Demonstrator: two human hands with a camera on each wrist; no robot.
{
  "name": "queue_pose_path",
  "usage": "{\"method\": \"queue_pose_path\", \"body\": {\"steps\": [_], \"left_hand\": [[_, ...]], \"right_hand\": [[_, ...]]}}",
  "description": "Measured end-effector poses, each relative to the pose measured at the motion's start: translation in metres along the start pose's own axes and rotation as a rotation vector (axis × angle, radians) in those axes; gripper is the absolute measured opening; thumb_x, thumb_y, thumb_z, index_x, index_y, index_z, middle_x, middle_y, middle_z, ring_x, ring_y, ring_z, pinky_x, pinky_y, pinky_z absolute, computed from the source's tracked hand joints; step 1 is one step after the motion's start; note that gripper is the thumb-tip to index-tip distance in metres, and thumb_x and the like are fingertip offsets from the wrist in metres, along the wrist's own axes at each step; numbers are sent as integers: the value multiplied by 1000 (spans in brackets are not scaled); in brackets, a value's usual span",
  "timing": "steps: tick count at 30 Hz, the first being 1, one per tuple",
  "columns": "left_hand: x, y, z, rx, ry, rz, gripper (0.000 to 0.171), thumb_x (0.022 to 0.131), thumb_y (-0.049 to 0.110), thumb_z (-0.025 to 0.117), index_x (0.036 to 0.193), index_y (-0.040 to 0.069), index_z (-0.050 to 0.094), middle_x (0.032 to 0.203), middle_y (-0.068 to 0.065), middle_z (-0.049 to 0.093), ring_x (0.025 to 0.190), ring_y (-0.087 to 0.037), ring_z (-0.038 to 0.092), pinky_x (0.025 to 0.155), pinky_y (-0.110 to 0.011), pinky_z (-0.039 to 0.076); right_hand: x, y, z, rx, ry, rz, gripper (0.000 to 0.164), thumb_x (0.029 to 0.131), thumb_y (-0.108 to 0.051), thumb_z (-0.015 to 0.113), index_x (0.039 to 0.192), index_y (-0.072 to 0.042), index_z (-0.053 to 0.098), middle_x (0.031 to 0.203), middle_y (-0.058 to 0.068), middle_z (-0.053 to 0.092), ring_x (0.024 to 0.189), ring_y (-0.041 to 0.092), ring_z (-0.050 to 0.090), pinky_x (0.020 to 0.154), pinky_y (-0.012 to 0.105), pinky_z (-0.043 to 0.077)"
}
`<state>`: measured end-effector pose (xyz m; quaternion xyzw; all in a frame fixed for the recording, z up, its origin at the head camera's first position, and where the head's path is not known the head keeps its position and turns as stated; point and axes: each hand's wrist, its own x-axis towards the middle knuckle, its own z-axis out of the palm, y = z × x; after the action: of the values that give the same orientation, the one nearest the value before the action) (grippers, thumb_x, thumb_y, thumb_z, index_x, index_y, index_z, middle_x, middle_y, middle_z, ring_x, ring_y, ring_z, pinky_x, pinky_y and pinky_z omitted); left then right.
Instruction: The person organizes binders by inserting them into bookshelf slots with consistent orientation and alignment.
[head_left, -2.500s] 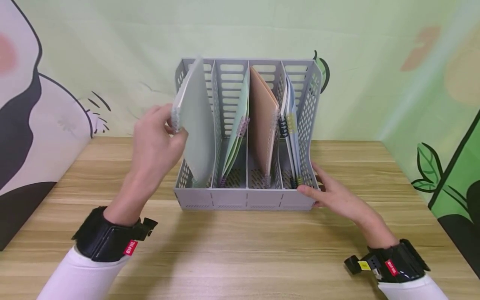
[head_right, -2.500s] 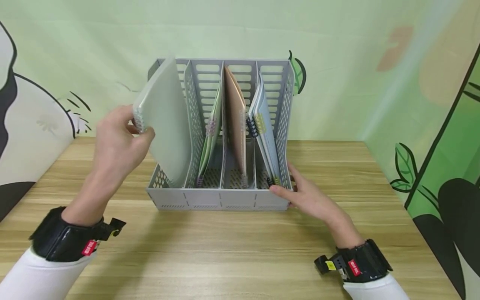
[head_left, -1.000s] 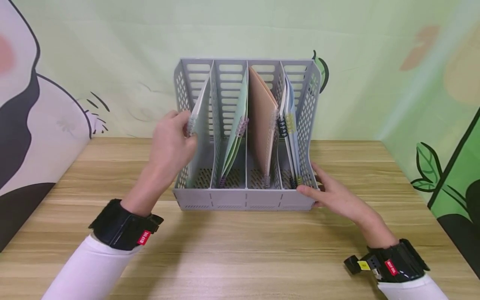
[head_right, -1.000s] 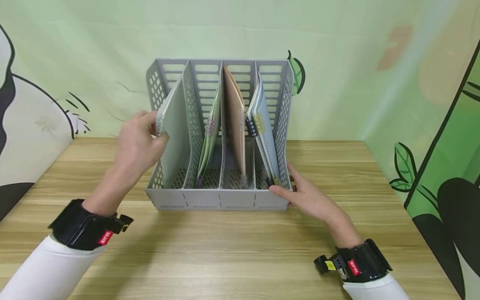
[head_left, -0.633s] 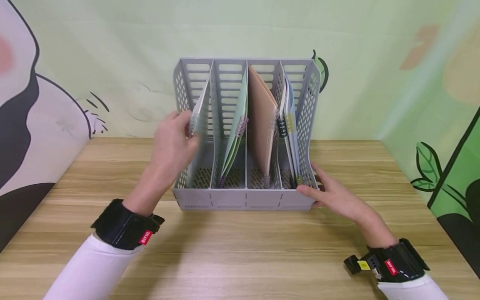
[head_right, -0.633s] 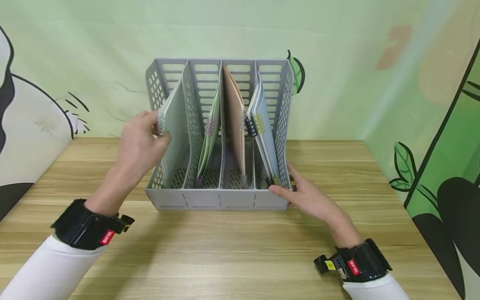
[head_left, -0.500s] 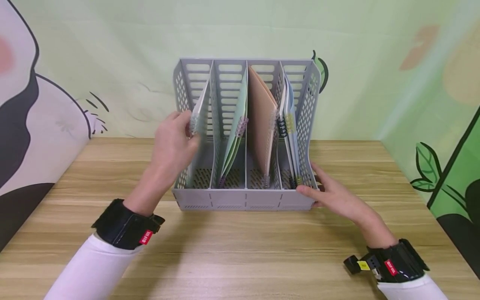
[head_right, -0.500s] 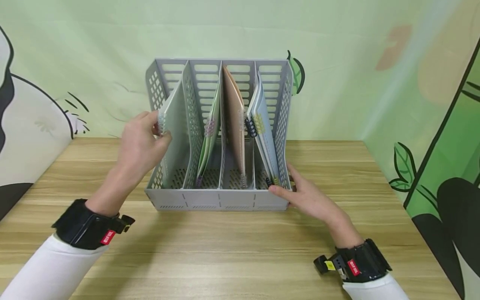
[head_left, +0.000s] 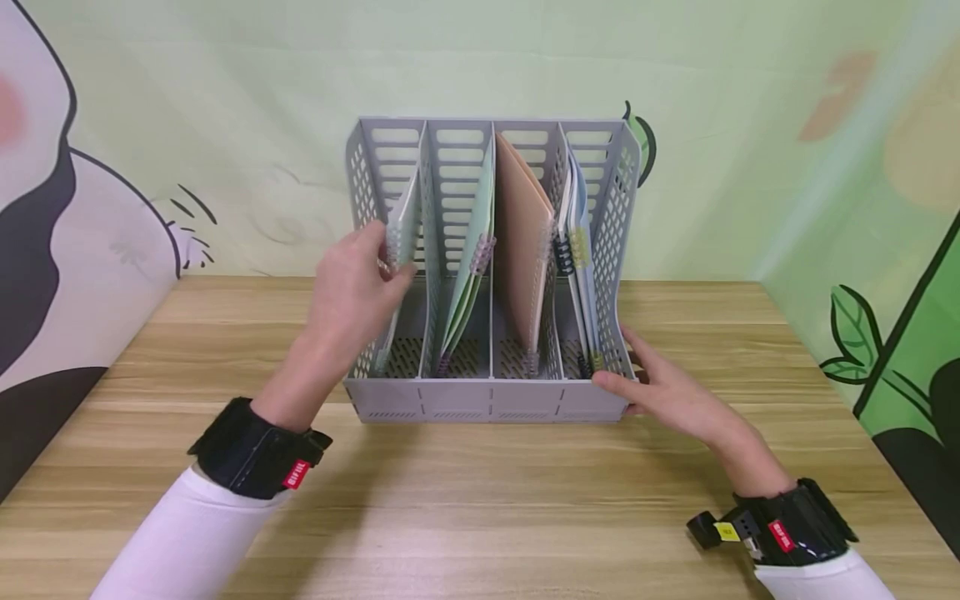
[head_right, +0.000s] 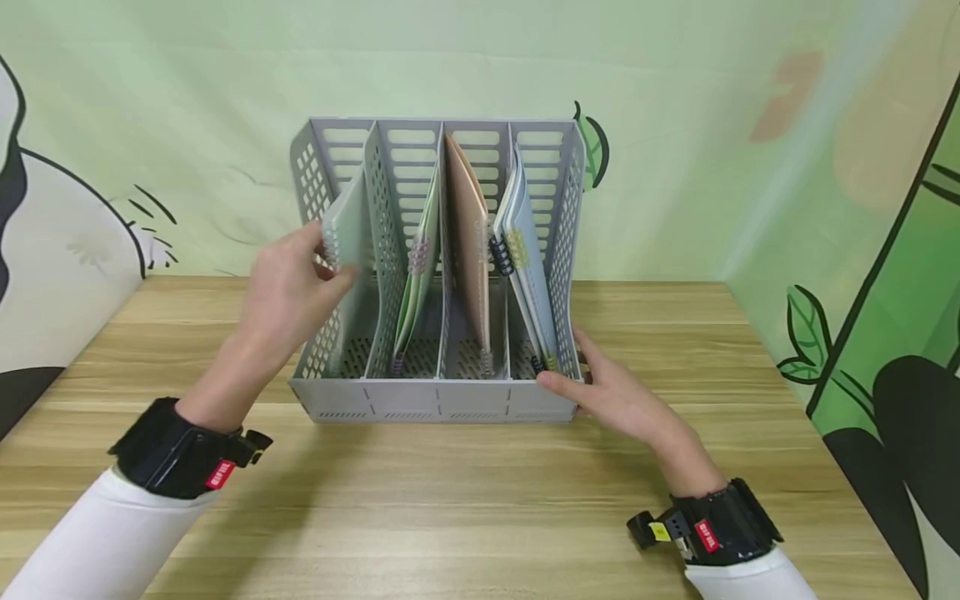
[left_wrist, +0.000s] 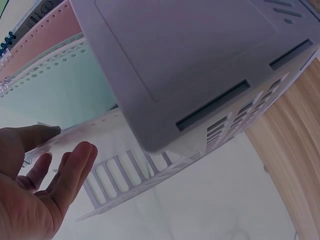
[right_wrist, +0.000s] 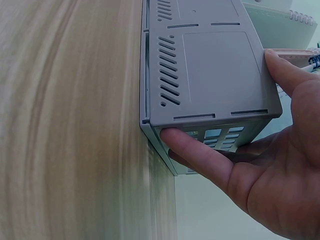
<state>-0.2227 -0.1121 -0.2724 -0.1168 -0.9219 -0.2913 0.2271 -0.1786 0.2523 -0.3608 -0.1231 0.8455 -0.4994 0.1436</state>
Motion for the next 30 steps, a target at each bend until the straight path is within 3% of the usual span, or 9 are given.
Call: {"method": "queue_pose_path", "body": {"steps": [12, 30], "left_hand": [[-3, 0, 3, 74, -53, 16, 36, 86, 31, 78, 92, 8, 50, 82, -5, 57, 71, -22, 58, 57, -28, 46], [-19, -1, 2, 88, -118, -10, 56, 82, 37, 81, 117, 5, 51, 111, -9, 57, 94, -28, 58, 77, -38, 48]], "right_hand": [[0, 0, -1, -5, 2, -5, 89, 99, -38, 60, 159, -14, -1, 147, 29, 31, 121, 43, 49, 76, 37, 55], [0, 1, -1, -28, 8, -5, 92, 98, -40, 61, 159, -12, -1, 148, 29, 29, 121, 43, 50, 76, 35, 55]]}}
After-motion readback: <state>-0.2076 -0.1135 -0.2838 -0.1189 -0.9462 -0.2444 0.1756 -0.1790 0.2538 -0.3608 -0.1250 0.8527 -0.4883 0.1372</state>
